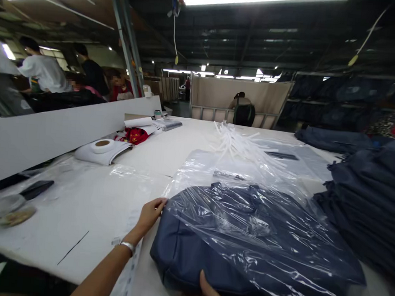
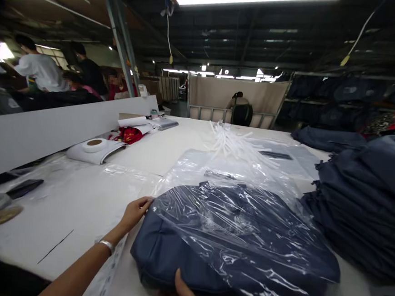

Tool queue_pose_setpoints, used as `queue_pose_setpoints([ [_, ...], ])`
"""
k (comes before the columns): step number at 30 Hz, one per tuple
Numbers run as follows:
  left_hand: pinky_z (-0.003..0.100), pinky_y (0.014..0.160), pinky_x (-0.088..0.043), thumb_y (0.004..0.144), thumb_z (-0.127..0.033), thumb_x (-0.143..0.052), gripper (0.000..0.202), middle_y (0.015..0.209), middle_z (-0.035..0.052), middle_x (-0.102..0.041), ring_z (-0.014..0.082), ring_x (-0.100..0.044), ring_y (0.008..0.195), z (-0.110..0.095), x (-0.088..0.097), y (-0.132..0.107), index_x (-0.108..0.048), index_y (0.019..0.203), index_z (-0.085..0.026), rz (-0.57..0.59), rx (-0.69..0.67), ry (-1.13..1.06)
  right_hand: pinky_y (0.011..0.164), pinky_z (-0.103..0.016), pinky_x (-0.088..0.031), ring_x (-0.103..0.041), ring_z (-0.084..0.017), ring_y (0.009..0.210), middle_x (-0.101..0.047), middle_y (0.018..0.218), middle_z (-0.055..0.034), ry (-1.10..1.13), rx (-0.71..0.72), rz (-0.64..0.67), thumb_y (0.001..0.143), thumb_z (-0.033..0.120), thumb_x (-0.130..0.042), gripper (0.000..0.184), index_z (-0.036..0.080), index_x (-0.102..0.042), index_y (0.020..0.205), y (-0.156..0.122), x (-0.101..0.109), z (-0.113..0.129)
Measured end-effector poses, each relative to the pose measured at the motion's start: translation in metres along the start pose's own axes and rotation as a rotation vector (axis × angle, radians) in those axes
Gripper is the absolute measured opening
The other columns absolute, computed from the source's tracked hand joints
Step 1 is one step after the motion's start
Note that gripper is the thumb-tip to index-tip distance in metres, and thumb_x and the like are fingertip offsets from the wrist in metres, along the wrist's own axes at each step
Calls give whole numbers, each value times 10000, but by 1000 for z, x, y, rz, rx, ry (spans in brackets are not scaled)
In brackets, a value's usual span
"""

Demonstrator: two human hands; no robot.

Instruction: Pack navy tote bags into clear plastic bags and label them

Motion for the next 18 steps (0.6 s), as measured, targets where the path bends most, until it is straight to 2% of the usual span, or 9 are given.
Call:
queue_pose_setpoints([
  [4, 270, 557, -506, 728, -563, -648, 478, 893, 71, -743, 219, -656, 754, -3, -8, -1, -734, 995, -176, -97, 20, -53, 883, -355, -545, -708, -193, 802, -778, 866, -37, -6, 89, 53, 653, 304, -885, 259, 199, -744, 842, -9, -25, 8],
  [7, 274, 640, -515, 766, -566, -607, 484, 917, 76, -716, 194, -646, 781, -11, -12, 0, -691, 1009, -157, -146, 24, -143, 1014, -414, -486, -691, -223, 974, -775, 987, -53, -59, 191, 155, 649, 277, -863, 306, 186, -754, 920, -24, -42, 17],
  [10, 277, 682, -512, 800, -587, -568, 467, 907, 70, -691, 182, -637, 804, -22, -17, 2, -649, 961, -156, -166, 12, -242, 1087, -451, -422, -643, -248, 1118, -757, 1080, -61, -100, 211, 255, 669, 262, -839, 321, 190, -764, 974, -38, -54, 22],
  [15, 249, 647, -460, 806, -606, -577, 420, 701, -3, -582, 139, -536, 670, -45, -24, 10, -560, 767, -187, -237, -55, -320, 1117, -466, -384, -656, -265, 1094, -771, 1007, -66, -93, 186, 304, 653, 270, -848, 281, 189, -783, 915, -50, -54, 29],
  [18, 238, 603, -427, 855, -621, -519, 425, 641, -33, -499, 120, -478, 604, -64, -26, 19, -507, 762, -207, -299, -105, -358, 1121, -490, -379, -651, -271, 1098, -772, 991, -69, -69, 192, 279, 638, 292, -860, 311, 197, -780, 923, -51, -43, 34],
])
Point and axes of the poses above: each hand's wrist, its own y-axis towards the middle knuckle, its own x-axis out of the back of the hand, z = x × y, the point moved 2 cm from there along y, towards the middle knuckle
